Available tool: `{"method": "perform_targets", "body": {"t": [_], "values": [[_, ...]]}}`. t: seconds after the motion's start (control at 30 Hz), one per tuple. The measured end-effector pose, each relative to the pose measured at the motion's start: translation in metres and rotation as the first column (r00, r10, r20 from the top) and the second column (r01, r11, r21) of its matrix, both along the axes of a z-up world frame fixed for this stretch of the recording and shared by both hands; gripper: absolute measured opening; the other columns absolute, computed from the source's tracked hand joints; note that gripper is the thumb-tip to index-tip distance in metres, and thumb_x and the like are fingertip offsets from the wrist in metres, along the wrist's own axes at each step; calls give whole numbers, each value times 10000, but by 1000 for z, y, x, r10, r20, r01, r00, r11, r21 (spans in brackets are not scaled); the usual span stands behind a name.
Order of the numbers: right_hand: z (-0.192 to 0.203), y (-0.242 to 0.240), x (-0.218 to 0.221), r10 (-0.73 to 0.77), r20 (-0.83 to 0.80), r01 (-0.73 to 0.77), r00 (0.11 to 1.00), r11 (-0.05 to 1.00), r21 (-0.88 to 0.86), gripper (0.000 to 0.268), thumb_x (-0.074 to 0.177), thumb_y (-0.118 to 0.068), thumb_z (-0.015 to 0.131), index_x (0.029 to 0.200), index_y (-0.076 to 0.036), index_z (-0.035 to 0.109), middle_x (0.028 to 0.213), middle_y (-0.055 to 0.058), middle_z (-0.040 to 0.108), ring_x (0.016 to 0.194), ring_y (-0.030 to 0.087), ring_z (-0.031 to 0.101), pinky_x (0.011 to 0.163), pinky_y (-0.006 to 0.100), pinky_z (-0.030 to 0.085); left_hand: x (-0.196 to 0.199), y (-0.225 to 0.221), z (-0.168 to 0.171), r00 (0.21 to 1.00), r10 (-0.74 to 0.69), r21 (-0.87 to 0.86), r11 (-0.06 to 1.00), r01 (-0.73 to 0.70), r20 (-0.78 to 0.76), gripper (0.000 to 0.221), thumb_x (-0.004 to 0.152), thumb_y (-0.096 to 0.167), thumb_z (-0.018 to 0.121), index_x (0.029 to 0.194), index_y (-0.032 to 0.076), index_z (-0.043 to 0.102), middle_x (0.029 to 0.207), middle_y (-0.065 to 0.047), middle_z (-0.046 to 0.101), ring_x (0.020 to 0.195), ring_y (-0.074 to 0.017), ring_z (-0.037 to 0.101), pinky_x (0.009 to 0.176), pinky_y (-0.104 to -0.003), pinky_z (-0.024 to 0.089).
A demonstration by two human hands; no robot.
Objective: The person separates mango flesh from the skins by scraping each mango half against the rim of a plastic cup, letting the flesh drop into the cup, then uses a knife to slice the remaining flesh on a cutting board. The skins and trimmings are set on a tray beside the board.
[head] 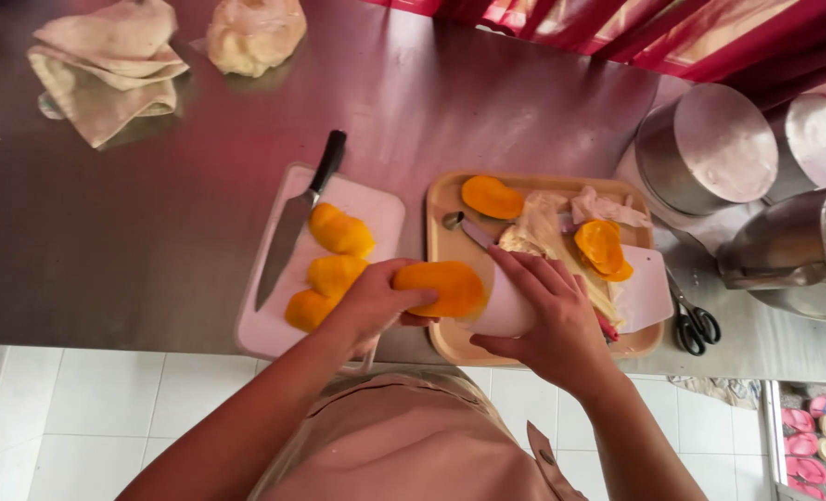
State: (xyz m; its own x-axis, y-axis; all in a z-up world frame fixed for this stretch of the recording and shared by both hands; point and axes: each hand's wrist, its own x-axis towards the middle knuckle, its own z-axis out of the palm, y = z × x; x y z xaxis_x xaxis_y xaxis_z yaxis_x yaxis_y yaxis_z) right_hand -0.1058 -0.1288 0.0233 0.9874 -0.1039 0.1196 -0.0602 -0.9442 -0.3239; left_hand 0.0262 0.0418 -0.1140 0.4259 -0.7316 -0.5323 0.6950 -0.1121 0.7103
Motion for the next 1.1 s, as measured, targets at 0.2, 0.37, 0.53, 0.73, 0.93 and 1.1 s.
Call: {"method": "perform_targets", "body": {"t": [0.2, 0.37, 0.53, 0.73, 0.93, 1.1], "values": [[-20, 27, -6, -267, -112, 289, 957, 846, 447, 1029, 520, -232, 946, 1448, -120, 518, 1198, 92, 669, 1082, 246, 671, 943, 381, 531, 57, 63, 1, 986, 77, 88, 992, -90, 146, 500, 808, 41, 765, 1290, 52, 630, 1111, -87, 730, 903, -230, 752, 739, -348, 647], [-66, 19, -39, -364, -93, 322, 927, 641, 697, 995, 612, -155, 921, 1499, -62, 481, 1311, 94, 646, 1212, 197, 627, 1036, 360, 498, 107, 77, 1, 884, -1, 143, 987, -74, 467, 434, 783, 44, 789, 1203, 63, 682, 1053, -63, 730, 880, -179, 714, 735, -332, 615], [-80, 22, -60, -432, -52, 201, 900, 308, 930, 1046, 680, -169, 904, 1578, -28, 386, 1431, 112, 596, 1328, 214, 578, 1130, 387, 459, 155, 56, -15, 607, -91, 64, 996, 66, 789, 335, 792, 48, 806, 1117, 62, 726, 1045, -41, 735, 944, -126, 687, 852, -283, 566], [-85, 33, -72, -586, 28, 210, 810, 334, 919, 997, 705, -39, 869, 1547, -50, 336, 1496, 102, 512, 1423, 243, 505, 1190, 445, 448, 190, 26, -47, 255, -124, 56, 964, 259, 959, 287, 803, 29, 778, 1074, 73, 696, 1060, -63, 745, 977, -202, 724, 897, -301, 566], [-120, 30, -70, -609, 83, 299, 789, 498, 814, 1046, 688, 32, 860, 1541, -97, 268, 1464, 114, 459, 1386, 252, 506, 1168, 441, 459, 195, 23, -61, -163, -28, 107, 859, 500, 986, 328, 757, -29, 717, 1071, 65, 698, 1169, -86, 694, 1068, -319, 675, 931, -382, 548], [-136, 22, -44, -635, 98, 473, 766, 660, 583, 988, 717, -42, 914, 1494, -82, 305, 1423, 142, 518, 1321, 260, 566, 1107, 406, 497, 183, 35, -44, -236, -158, 246, 875, 418, 959, 438, 725, -24, 722, 1149, 80, 695, 1227, -89, 655, 1136, -319, 631, 968, -405, 525]]}}
